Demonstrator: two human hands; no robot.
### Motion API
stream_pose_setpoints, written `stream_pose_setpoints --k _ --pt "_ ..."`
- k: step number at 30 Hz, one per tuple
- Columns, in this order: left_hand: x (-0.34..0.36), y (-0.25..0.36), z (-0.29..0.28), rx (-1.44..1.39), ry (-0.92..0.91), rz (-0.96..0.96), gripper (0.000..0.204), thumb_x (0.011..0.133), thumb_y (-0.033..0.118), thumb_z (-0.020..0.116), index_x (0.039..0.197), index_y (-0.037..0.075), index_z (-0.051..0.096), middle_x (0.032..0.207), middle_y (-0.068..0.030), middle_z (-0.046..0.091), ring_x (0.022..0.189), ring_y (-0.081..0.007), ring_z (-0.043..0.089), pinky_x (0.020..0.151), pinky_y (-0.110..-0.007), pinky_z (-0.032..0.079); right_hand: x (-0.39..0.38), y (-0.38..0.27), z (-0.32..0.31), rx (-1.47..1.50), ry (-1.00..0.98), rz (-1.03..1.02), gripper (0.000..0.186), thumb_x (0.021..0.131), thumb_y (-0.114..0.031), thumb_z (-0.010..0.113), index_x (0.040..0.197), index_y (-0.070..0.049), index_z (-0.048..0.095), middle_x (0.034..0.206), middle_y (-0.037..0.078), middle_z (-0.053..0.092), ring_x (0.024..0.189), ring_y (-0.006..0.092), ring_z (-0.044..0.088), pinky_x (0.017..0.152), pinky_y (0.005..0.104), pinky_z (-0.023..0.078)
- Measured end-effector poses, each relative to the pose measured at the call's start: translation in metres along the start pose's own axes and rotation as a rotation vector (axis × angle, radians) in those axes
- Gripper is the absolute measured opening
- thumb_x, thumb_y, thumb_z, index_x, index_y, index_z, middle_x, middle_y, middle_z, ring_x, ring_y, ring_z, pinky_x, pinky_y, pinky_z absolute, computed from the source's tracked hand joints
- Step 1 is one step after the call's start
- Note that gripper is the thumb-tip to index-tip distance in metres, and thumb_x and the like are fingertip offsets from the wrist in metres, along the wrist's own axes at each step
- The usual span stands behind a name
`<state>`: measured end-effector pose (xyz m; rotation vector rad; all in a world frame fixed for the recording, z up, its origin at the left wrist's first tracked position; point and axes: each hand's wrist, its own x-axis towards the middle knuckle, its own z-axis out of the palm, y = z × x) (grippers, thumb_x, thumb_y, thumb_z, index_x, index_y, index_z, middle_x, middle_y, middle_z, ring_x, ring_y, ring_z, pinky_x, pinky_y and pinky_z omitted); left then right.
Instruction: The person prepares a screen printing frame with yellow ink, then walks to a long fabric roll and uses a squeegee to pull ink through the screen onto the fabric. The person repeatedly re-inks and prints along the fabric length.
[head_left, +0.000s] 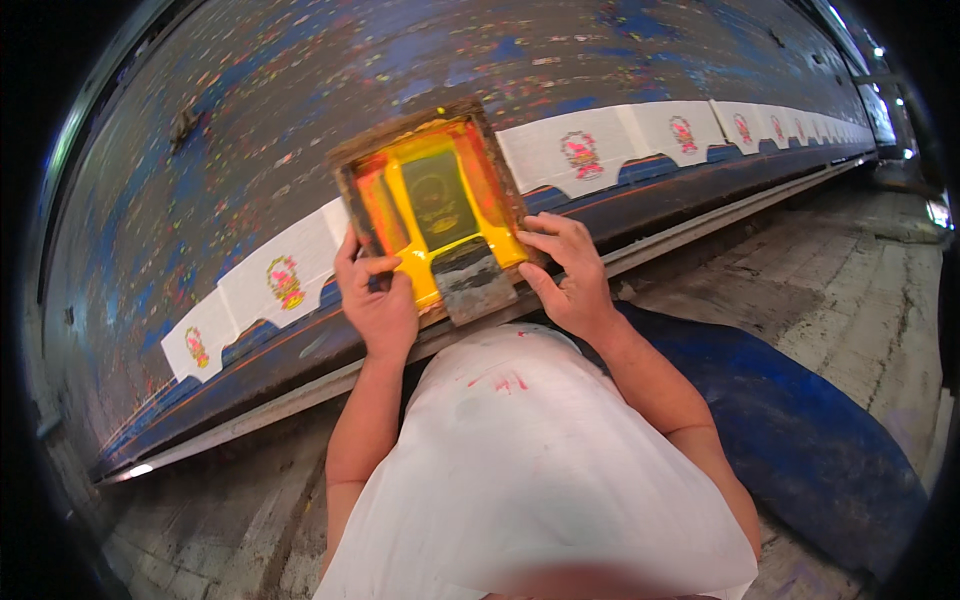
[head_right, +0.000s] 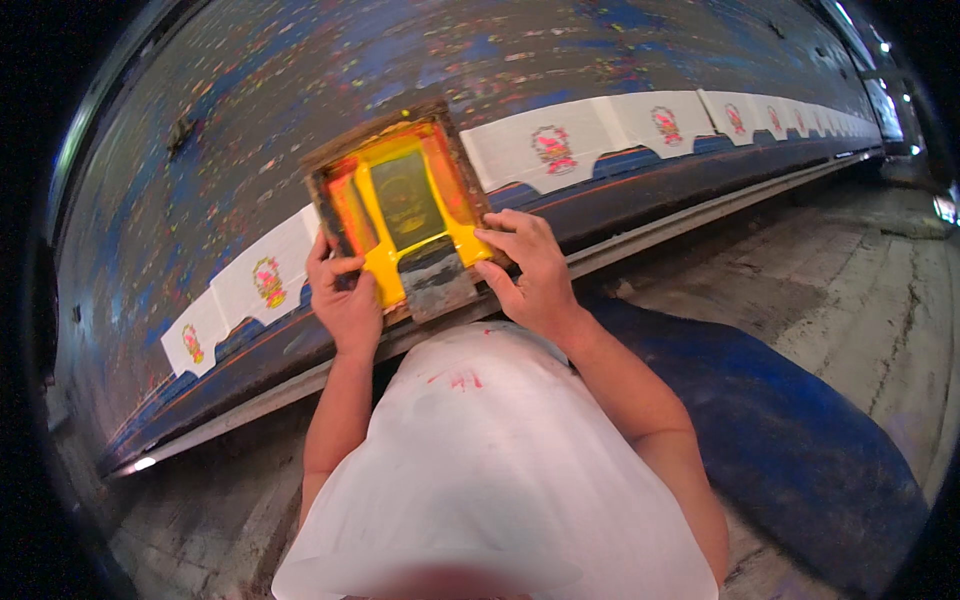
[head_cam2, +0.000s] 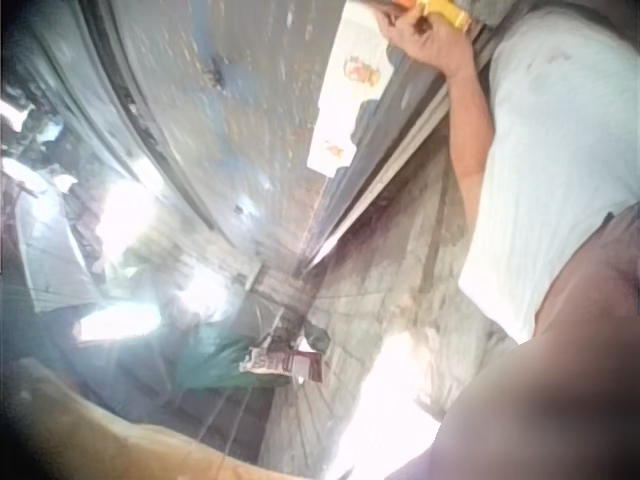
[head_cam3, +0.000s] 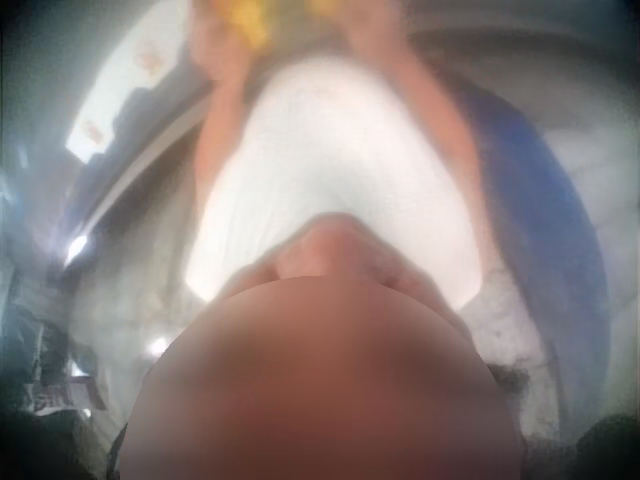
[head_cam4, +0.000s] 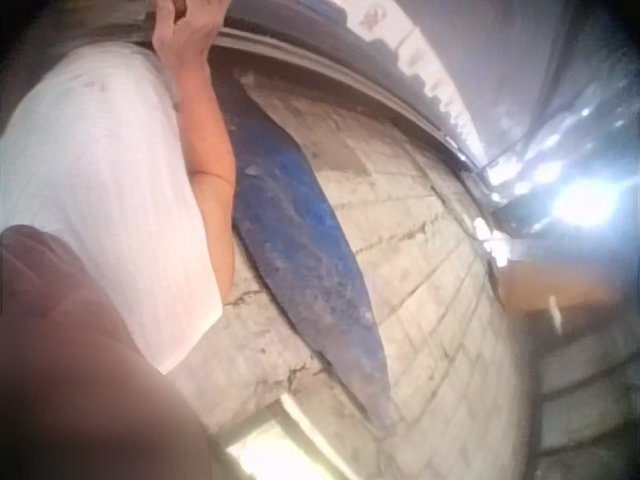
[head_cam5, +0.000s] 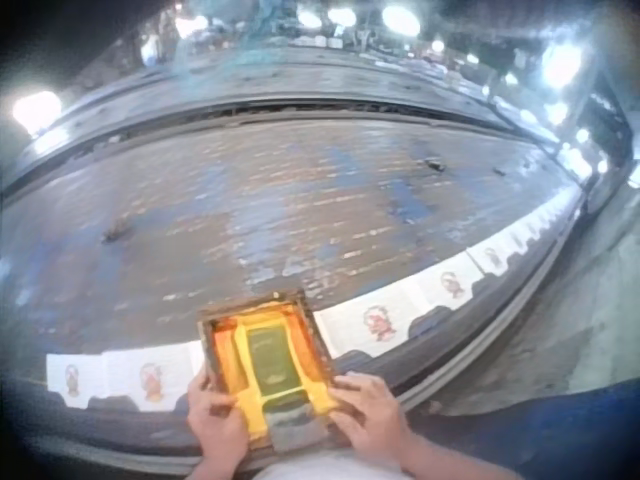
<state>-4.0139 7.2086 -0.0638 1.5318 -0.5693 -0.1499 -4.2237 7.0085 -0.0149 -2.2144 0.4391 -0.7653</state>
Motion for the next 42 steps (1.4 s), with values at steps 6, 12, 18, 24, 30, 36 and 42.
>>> stream_pose_setpoints --k 6,12,18,24,30,36,42 --pt "-0.006 0.010 0.074 0.017 -0.028 0.102 0.029 0.094 -0.023 0.066 0.105 0.003 0.073 0.180 -0.0254 0.044 0.165 -0.0400 0.053 0.131 -0.047 0.048 -0.014 0.059 -0.048 0.161 0.012 0.122 0.040 0.097 -0.004 0.087 0.136 -0.003 0.079 0.146 0.019 0.077 0.139 0.0395 0.071 0.120 0.0491 0.055" --pt "-0.019 -0.006 0.187 0.018 0.006 0.030 0.030 0.089 -0.021 0.071 0.103 0.005 0.076 0.180 -0.0254 0.046 0.166 -0.0375 0.052 0.130 -0.044 0.048 -0.012 0.131 -0.133 0.106 0.032 0.101 0.041 0.096 -0.004 0.086 0.136 -0.003 0.080 0.146 0.017 0.078 0.142 0.0408 0.069 0.123 0.0513 0.053" --pt "-0.026 -0.002 0.238 -0.039 0.013 -0.109 0.029 0.090 -0.021 0.071 0.104 0.003 0.074 0.181 -0.0258 0.045 0.167 -0.0356 0.051 0.129 -0.043 0.049 -0.006 0.168 -0.181 0.061 -0.008 0.002 0.039 0.096 -0.002 0.086 0.134 -0.005 0.080 0.143 0.017 0.078 0.141 0.0426 0.069 0.121 0.0533 0.055" --pt "-0.025 -0.001 0.241 0.011 0.014 -0.167 0.028 0.090 -0.020 0.071 0.104 0.004 0.074 0.184 -0.0252 0.046 0.155 -0.0237 0.061 0.110 -0.032 0.055 0.005 0.154 -0.191 0.053 -0.227 -0.236 0.035 0.095 -0.006 0.089 0.130 -0.006 0.082 0.143 0.015 0.076 0.140 0.0394 0.070 0.117 0.0513 0.058" --pt "-0.025 -0.002 0.242 -0.031 0.023 -0.204 0.030 0.089 -0.021 0.070 0.106 0.004 0.073 0.185 -0.0242 0.045 0.150 -0.0199 0.064 0.106 -0.030 0.055 0.023 0.143 -0.182 -0.150 -0.353 -0.355 0.042 0.087 -0.006 0.087 0.128 -0.008 0.083 0.141 0.010 0.077 0.137 0.0342 0.072 0.112 0.0498 0.061" --pt "-0.027 -0.001 0.246 -0.057 0.047 -0.199 0.027 0.088 -0.022 0.069 0.101 0.002 0.069 0.184 -0.0237 0.048 0.162 -0.0315 0.059 0.127 -0.040 0.051 0.038 0.126 -0.167 -0.161 -0.365 -0.433 0.042 0.088 -0.003 0.079 0.130 -0.006 0.082 0.132 0.012 0.079 0.125 0.0335 0.076 0.107 0.0493 0.062" --pt "-0.027 0.002 0.242 -0.019 0.014 -0.279 0.027 0.092 -0.021 0.069 0.103 0.004 0.073 0.184 -0.0225 0.042 0.169 -0.0330 0.048 0.125 -0.039 0.051 0.054 0.120 -0.176 -0.105 -0.427 -0.263 0.041 0.089 0.001 0.076 0.129 -0.005 0.083 0.126 0.013 0.079 0.119 0.0354 0.076 0.103 0.0498 0.063"
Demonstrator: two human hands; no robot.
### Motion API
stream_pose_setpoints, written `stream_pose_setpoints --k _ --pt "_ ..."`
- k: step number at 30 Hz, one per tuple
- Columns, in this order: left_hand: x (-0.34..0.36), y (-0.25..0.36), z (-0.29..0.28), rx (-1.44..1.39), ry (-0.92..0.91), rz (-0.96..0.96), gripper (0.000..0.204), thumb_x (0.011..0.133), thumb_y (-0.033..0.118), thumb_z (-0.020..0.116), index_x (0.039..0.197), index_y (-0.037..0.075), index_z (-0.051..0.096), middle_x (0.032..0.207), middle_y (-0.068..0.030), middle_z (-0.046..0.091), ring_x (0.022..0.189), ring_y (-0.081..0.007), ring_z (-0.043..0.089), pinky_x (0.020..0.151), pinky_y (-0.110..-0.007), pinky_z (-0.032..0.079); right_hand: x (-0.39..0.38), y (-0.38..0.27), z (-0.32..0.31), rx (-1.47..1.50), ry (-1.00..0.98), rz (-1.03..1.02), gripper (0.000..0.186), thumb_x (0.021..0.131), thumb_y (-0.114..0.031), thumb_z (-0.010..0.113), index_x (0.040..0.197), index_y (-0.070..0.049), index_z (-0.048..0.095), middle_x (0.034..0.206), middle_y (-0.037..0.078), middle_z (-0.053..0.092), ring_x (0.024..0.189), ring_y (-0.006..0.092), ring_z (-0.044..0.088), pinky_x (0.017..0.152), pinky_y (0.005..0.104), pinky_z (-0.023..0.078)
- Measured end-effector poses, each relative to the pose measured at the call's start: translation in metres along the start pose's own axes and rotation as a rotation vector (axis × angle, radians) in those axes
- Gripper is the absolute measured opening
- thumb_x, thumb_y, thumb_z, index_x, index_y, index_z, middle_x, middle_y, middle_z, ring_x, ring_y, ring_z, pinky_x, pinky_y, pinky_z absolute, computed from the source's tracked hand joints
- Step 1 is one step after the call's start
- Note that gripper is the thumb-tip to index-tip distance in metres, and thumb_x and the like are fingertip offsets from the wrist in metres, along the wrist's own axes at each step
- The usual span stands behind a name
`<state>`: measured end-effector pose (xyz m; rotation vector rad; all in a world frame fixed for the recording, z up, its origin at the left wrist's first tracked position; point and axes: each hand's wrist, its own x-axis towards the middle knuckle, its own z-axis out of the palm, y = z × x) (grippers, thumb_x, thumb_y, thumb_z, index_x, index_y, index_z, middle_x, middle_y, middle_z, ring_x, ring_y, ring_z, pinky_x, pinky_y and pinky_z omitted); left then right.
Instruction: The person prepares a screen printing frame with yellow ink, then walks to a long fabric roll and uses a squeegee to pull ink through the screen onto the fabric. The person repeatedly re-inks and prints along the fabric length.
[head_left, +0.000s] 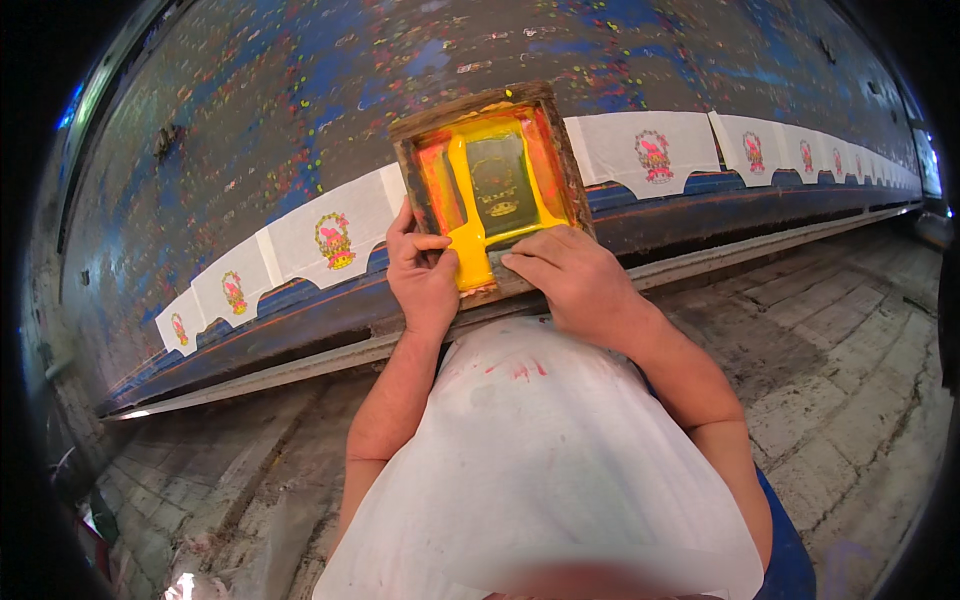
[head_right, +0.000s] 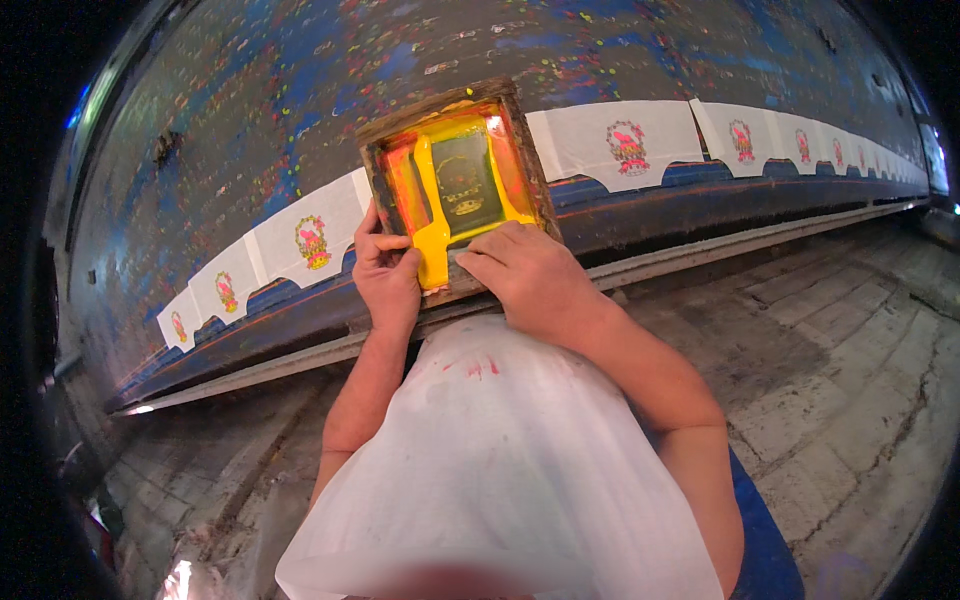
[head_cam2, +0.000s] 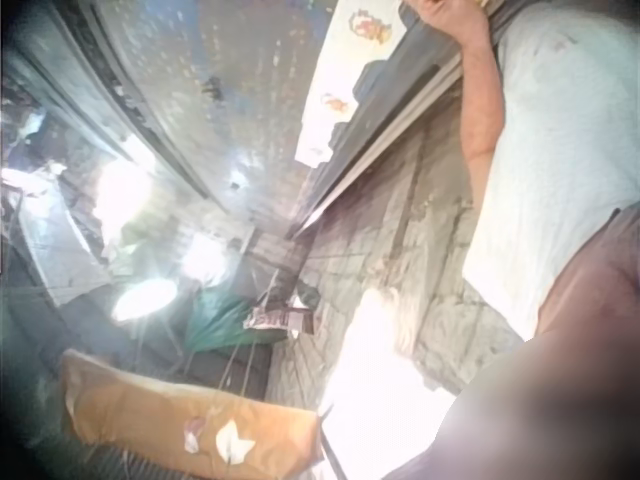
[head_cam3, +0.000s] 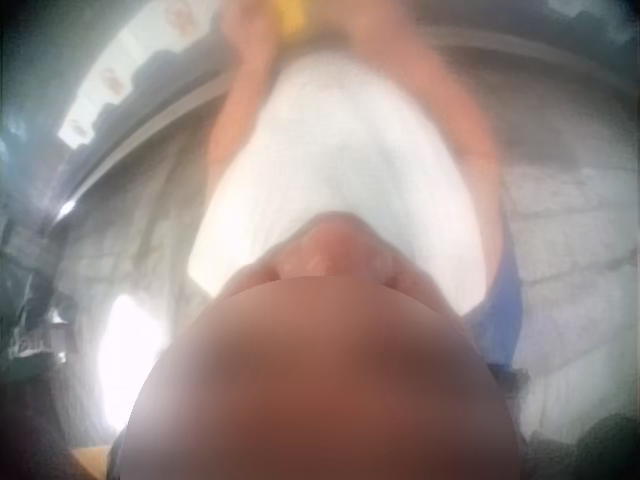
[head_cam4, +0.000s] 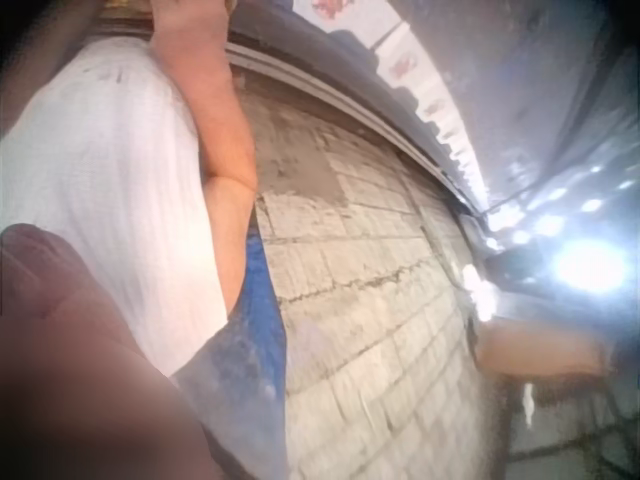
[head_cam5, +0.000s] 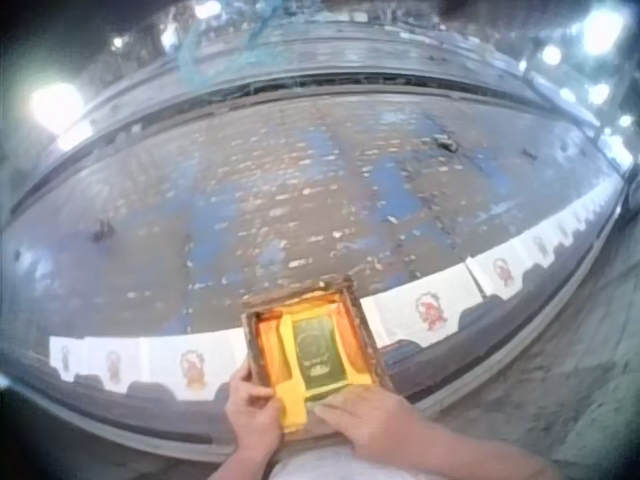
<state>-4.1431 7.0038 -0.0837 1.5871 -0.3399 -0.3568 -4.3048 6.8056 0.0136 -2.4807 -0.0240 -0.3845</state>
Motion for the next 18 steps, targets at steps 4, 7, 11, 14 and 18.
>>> stream_pose_setpoints --k 4,7,11,14,18 --pt "-0.001 -0.001 0.000 0.026 -0.015 0.071 0.027 0.092 -0.020 0.069 0.103 0.004 0.073 0.184 -0.0228 0.043 0.170 -0.0336 0.047 0.128 -0.041 0.049 -0.012 0.000 -0.002 -0.010 -0.023 -0.033 0.042 0.088 0.003 0.076 0.129 -0.004 0.083 0.127 0.013 0.078 0.120 0.0363 0.076 0.104 0.0498 0.063" --pt "-0.001 -0.003 0.001 -0.008 -0.020 0.071 0.028 0.092 -0.021 0.069 0.104 0.004 0.073 0.183 -0.0229 0.043 0.171 -0.0341 0.046 0.131 -0.042 0.046 -0.011 0.004 0.010 -0.043 0.031 -0.062 0.043 0.088 0.003 0.075 0.130 -0.004 0.082 0.129 0.013 0.077 0.122 0.0373 0.075 0.105 0.0501 0.063" --pt "-0.002 -0.006 0.002 -0.070 -0.022 0.087 0.028 0.092 -0.021 0.068 0.105 0.004 0.073 0.181 -0.0231 0.043 0.171 -0.0355 0.045 0.132 -0.043 0.044 0.013 0.022 0.025 -0.094 0.128 -0.104 0.045 0.088 0.003 0.075 0.132 -0.004 0.082 0.131 0.013 0.076 0.125 0.0373 0.074 0.107 0.0504 0.062" --pt "-0.002 -0.007 0.003 -0.062 -0.023 0.102 0.028 0.092 -0.021 0.068 0.104 0.004 0.073 0.179 -0.0237 0.044 0.171 -0.0365 0.045 0.133 -0.043 0.044 0.047 0.047 0.025 -0.127 0.143 -0.130 0.043 0.090 0.000 0.074 0.132 -0.006 0.082 0.128 0.013 0.077 0.125 0.0373 0.074 0.109 0.0509 0.061" --pt "-0.002 -0.006 0.003 -0.008 -0.021 0.138 0.027 0.092 -0.021 0.068 0.102 0.003 0.073 0.178 -0.0253 0.044 0.171 -0.0375 0.045 0.133 -0.043 0.044 0.094 0.069 0.014 -0.127 0.124 -0.128 0.047 0.091 0.006 0.073 0.136 -0.005 0.080 0.131 0.015 0.077 0.125 0.0391 0.072 0.110 0.0499 0.060"
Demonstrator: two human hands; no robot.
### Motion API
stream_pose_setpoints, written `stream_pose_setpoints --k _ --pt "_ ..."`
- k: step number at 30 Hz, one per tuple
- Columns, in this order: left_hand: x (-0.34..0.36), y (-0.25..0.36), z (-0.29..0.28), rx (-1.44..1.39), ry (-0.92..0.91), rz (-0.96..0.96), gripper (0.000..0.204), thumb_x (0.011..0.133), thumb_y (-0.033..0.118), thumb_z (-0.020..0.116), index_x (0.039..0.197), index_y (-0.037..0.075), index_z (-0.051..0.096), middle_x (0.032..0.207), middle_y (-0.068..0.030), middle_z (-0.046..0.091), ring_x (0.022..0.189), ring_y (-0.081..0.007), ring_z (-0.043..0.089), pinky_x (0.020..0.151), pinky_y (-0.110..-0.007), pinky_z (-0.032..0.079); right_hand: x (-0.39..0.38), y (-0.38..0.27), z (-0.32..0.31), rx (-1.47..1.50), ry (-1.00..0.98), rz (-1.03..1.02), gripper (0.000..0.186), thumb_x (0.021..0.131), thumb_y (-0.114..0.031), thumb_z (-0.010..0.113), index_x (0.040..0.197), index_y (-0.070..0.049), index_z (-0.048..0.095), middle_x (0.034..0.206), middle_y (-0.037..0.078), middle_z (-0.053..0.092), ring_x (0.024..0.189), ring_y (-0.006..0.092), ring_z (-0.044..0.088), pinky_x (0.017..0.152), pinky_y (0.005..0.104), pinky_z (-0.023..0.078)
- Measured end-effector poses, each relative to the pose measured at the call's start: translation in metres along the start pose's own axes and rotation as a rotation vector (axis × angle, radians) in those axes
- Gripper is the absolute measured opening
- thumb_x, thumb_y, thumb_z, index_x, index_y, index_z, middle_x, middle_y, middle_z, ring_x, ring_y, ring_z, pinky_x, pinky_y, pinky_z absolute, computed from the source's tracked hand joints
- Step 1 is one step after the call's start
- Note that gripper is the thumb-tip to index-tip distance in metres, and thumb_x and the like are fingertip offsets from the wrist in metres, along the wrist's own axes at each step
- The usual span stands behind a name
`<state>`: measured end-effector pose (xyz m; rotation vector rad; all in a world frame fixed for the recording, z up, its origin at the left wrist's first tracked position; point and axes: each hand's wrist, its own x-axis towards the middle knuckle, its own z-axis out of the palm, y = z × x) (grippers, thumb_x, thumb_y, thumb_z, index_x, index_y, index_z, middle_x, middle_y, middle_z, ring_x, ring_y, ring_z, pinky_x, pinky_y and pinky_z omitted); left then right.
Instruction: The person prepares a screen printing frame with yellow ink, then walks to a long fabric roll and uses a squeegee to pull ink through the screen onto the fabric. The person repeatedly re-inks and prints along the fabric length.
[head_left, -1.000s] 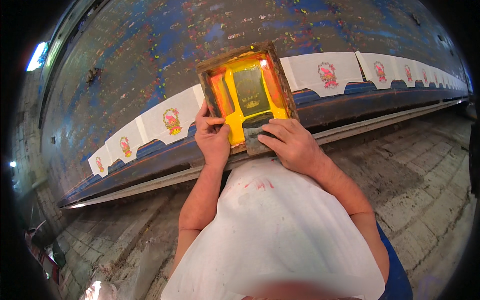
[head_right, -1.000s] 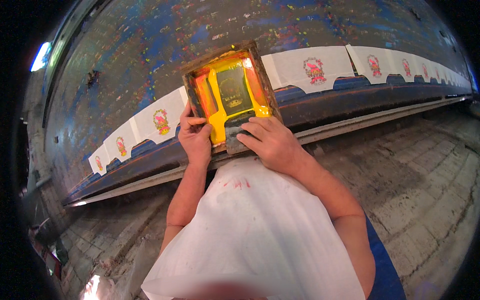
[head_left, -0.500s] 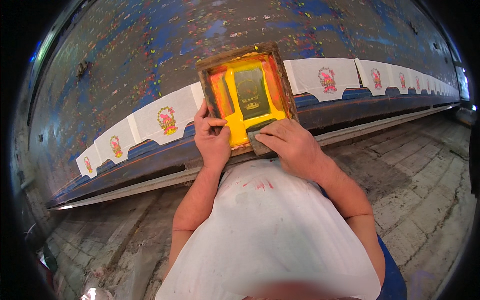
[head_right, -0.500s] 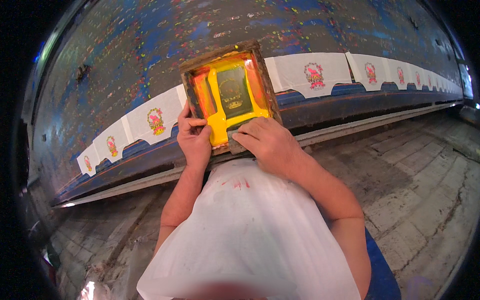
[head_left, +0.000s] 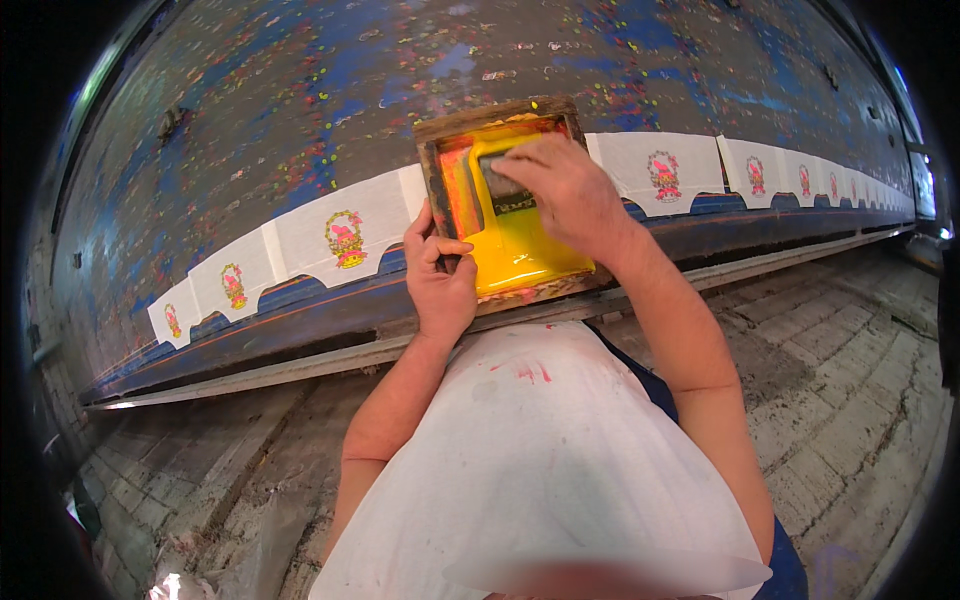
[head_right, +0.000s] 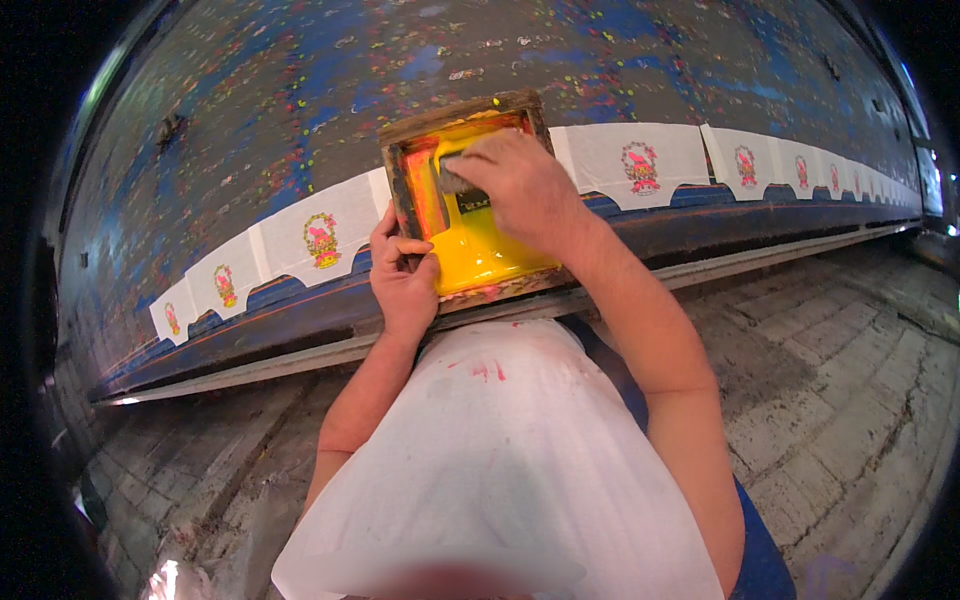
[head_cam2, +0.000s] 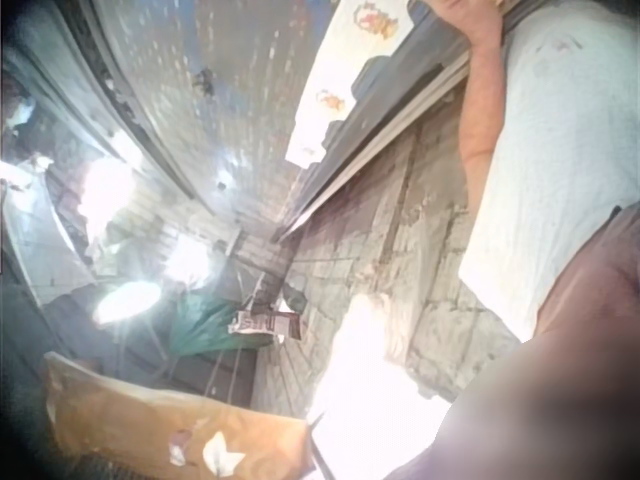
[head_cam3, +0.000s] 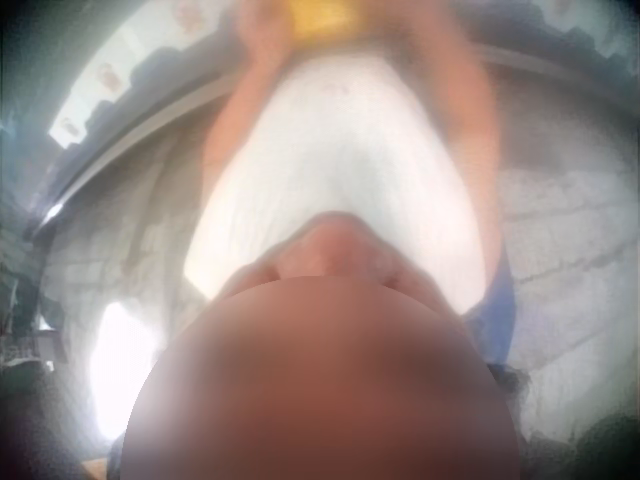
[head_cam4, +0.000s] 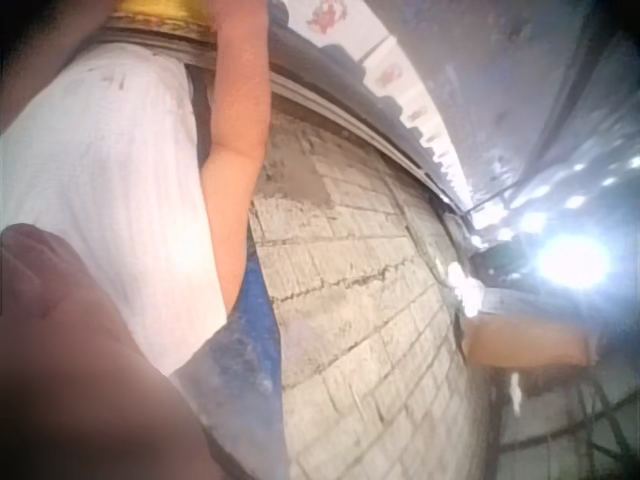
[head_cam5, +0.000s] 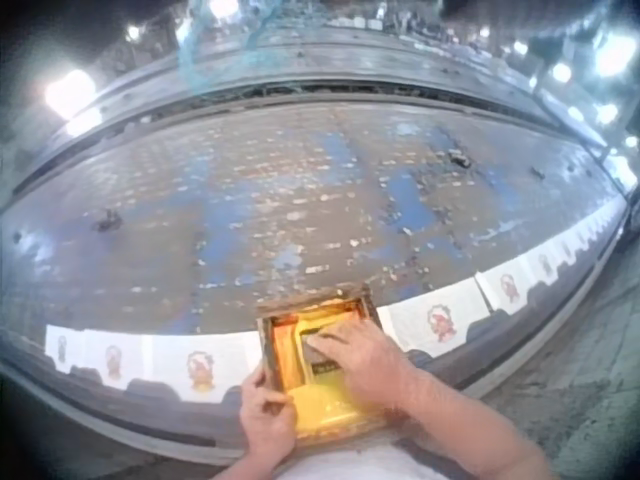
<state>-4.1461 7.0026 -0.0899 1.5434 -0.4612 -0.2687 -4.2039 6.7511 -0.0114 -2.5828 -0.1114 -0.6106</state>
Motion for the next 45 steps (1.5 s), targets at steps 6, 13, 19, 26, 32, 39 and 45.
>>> stream_pose_setpoints --k 6,13,19,26,32,39,45 --pt "0.000 0.001 0.000 0.087 0.000 0.057 0.024 0.093 -0.017 0.068 0.102 0.004 0.075 0.180 -0.0245 0.046 0.167 -0.0347 0.050 0.131 -0.043 0.043 0.022 0.007 -0.001 -0.059 -0.044 -0.004 0.044 0.094 0.002 0.073 0.136 -0.007 0.081 0.128 0.014 0.079 0.122 0.0386 0.073 0.110 0.0502 0.060" --pt "-0.001 0.000 0.000 0.117 0.017 0.079 0.020 0.094 -0.013 0.072 0.103 0.005 0.076 0.177 -0.0260 0.050 0.164 -0.0345 0.053 0.127 -0.042 0.046 -0.037 -0.044 -0.007 -0.052 -0.104 0.006 0.038 0.093 -0.005 0.075 0.129 -0.010 0.084 0.122 0.014 0.078 0.115 0.0372 0.076 0.104 0.0516 0.061" --pt "-0.001 0.003 -0.001 0.156 0.013 0.072 0.022 0.095 -0.014 0.072 0.104 0.005 0.076 0.177 -0.0250 0.050 0.151 -0.0270 0.061 0.111 -0.034 0.055 -0.081 -0.083 -0.020 -0.025 -0.146 0.044 0.040 0.092 -0.004 0.075 0.131 -0.009 0.083 0.125 0.013 0.077 0.115 0.0364 0.076 0.101 0.0503 0.061" --pt "-0.002 0.005 -0.001 0.088 -0.004 -0.022 0.027 0.094 -0.018 0.070 0.104 0.005 0.076 0.177 -0.0232 0.048 0.157 -0.0294 0.059 0.103 -0.031 0.058 -0.102 -0.093 -0.030 0.114 -0.257 0.140 0.046 0.088 -0.006 0.087 0.134 -0.009 0.083 0.139 0.011 0.076 0.133 0.0371 0.071 0.114 0.0511 0.058" --pt "0.001 0.017 0.004 0.100 0.008 0.058 0.028 0.094 -0.021 0.069 0.104 0.005 0.075 0.180 -0.0242 0.044 0.162 -0.0348 0.056 0.118 -0.038 0.055 -0.128 -0.067 -0.040 0.087 0.126 0.274 0.047 0.092 -0.008 0.091 0.138 -0.008 0.080 0.149 0.018 0.073 0.144 0.0406 0.066 0.122 0.0561 0.052" --pt "-0.006 0.026 0.078 0.038 0.006 0.218 0.025 0.097 -0.020 0.069 0.100 0.004 0.073 0.181 -0.0254 0.046 0.166 -0.0410 0.052 0.129 -0.047 0.049 -0.186 -0.010 -0.062 0.297 0.274 0.522 0.040 0.103 -0.004 0.082 0.143 -0.002 0.078 0.154 0.020 0.072 0.144 0.0375 0.068 0.123 0.0465 0.053" --pt "-0.016 0.013 0.185 0.090 0.004 0.164 0.023 0.097 -0.019 0.071 0.102 0.003 0.074 0.181 -0.0258 0.045 0.165 -0.0380 0.052 0.129 -0.044 0.048 -0.238 0.062 -0.117 0.280 0.318 0.548 0.040 0.100 -0.003 0.083 0.140 -0.002 0.078 0.151 0.020 0.074 0.141 0.0392 0.069 0.122 0.0483 0.053"
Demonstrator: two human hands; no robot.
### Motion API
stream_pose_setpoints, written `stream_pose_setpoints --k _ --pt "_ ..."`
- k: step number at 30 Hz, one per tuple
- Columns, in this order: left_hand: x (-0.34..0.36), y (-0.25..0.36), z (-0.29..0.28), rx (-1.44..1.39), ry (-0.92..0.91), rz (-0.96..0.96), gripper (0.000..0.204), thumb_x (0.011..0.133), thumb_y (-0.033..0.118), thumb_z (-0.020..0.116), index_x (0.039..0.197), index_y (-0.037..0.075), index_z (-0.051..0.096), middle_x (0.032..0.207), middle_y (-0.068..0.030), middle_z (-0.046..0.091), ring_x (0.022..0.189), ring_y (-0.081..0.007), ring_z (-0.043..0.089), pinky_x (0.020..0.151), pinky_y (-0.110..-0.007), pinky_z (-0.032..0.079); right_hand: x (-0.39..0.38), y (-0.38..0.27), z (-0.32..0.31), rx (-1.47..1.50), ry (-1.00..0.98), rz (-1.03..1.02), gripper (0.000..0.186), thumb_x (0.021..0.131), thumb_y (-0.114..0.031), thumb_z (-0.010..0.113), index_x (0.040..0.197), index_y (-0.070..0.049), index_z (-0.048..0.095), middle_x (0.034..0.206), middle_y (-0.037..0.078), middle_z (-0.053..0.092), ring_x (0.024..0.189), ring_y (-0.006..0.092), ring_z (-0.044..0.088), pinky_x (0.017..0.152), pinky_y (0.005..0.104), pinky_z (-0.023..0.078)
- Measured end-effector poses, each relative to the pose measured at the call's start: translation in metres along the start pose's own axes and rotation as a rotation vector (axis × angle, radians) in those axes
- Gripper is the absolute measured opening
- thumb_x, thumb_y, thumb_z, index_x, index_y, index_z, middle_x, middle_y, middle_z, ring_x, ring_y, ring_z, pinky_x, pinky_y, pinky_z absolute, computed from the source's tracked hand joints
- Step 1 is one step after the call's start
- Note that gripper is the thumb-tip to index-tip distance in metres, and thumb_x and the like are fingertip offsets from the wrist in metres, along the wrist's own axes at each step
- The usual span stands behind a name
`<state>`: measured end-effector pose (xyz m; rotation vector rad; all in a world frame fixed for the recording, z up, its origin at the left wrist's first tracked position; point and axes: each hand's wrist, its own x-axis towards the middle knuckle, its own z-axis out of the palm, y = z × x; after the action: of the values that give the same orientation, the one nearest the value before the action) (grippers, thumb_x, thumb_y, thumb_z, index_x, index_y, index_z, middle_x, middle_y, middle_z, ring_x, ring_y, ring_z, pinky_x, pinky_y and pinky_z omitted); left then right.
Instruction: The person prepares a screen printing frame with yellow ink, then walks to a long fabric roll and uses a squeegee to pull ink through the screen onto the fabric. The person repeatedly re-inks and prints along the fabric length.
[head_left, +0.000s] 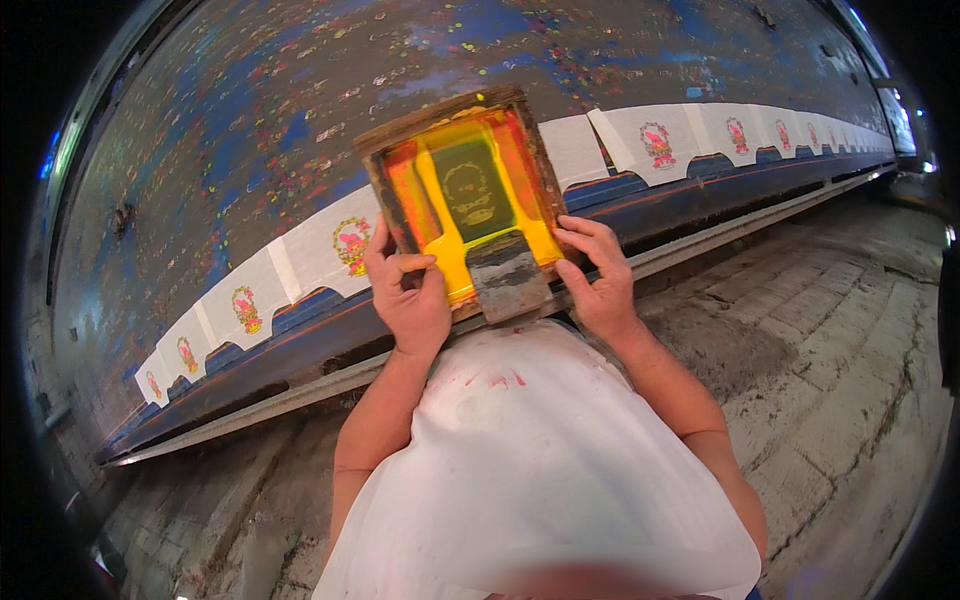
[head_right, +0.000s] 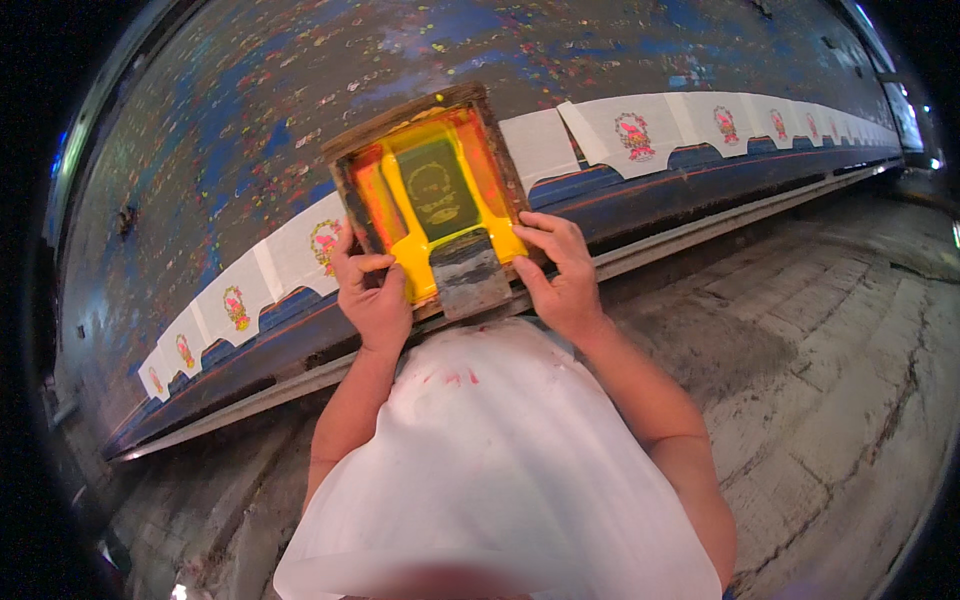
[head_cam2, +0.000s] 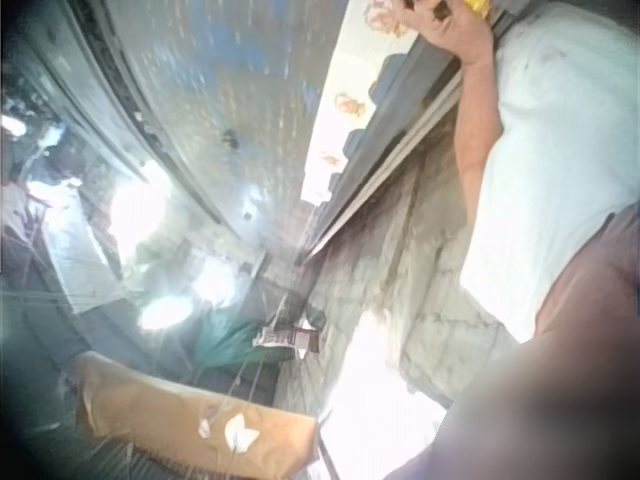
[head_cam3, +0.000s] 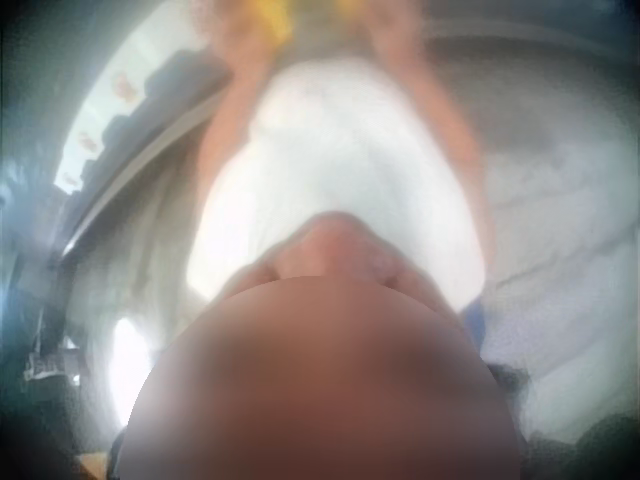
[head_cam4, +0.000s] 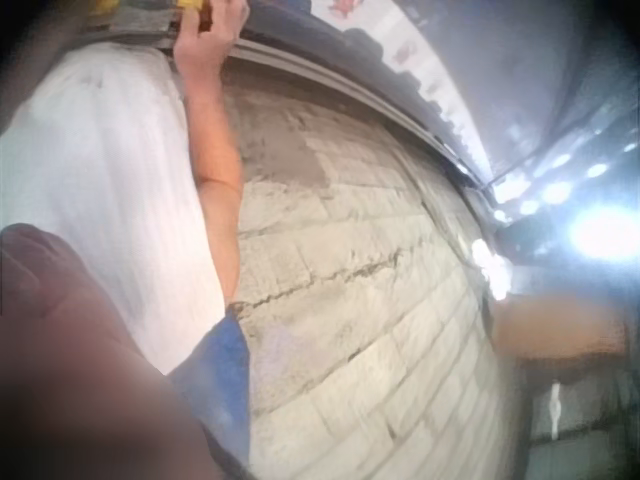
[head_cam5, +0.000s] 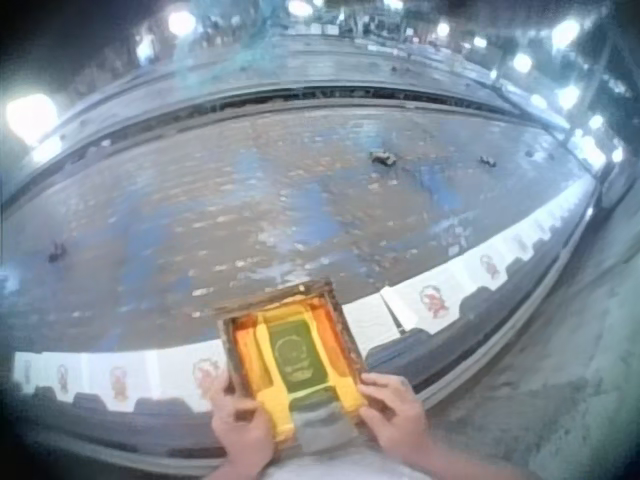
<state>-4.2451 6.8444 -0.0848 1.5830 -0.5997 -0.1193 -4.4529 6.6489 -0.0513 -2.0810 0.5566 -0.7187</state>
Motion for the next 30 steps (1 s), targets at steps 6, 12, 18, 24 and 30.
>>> stream_pose_setpoints --k 6,12,18,24,30 --pt "-0.007 0.004 0.064 -0.114 -0.003 -0.113 0.024 0.095 -0.021 0.071 0.102 0.002 0.072 0.184 -0.0255 0.041 0.170 -0.0339 0.048 0.132 -0.043 0.046 0.015 0.037 -0.060 -0.109 -0.014 -0.184 0.034 0.099 -0.003 0.082 0.133 -0.003 0.080 0.145 0.019 0.075 0.139 0.0443 0.070 0.118 0.0546 0.056" --pt "-0.005 0.012 0.074 -0.029 0.033 -0.186 0.024 0.088 -0.019 0.071 0.100 0.002 0.068 0.182 -0.0268 0.050 0.165 -0.0343 0.054 0.132 -0.044 0.044 0.027 0.026 -0.080 -0.033 -0.309 -0.417 0.037 0.092 -0.015 0.091 0.127 -0.008 0.083 0.139 0.012 0.077 0.134 0.0381 0.073 0.111 0.0525 0.061" --pt "-0.005 0.013 0.075 -0.115 0.044 -0.213 0.025 0.088 -0.020 0.070 0.099 0.002 0.067 0.182 -0.0263 0.049 0.165 -0.0333 0.055 0.132 -0.044 0.045 0.040 0.015 -0.068 -0.184 -0.413 -0.520 0.036 0.092 -0.016 0.081 0.127 -0.008 0.082 0.135 0.010 0.078 0.133 0.0339 0.073 0.109 0.0502 0.062" --pt "-0.005 0.009 0.075 -0.211 0.062 -0.257 0.026 0.088 -0.022 0.069 0.098 0.002 0.067 0.184 -0.0258 0.048 0.166 -0.0331 0.054 0.131 -0.044 0.047 0.049 -0.005 -0.050 -0.219 -0.407 -0.500 0.037 0.093 -0.009 0.077 0.129 -0.008 0.083 0.135 0.011 0.078 0.127 0.0343 0.075 0.106 0.0492 0.063" --pt "-0.008 0.005 0.069 -0.162 0.015 -0.245 0.029 0.091 -0.024 0.068 0.102 0.003 0.071 0.186 -0.0265 0.037 0.171 -0.0342 0.046 0.133 -0.044 0.047 0.059 -0.013 -0.054 -0.235 -0.466 -0.411 0.037 0.093 -0.006 0.075 0.129 -0.006 0.083 0.130 0.011 0.079 0.122 0.0339 0.076 0.105 0.0485 0.062"
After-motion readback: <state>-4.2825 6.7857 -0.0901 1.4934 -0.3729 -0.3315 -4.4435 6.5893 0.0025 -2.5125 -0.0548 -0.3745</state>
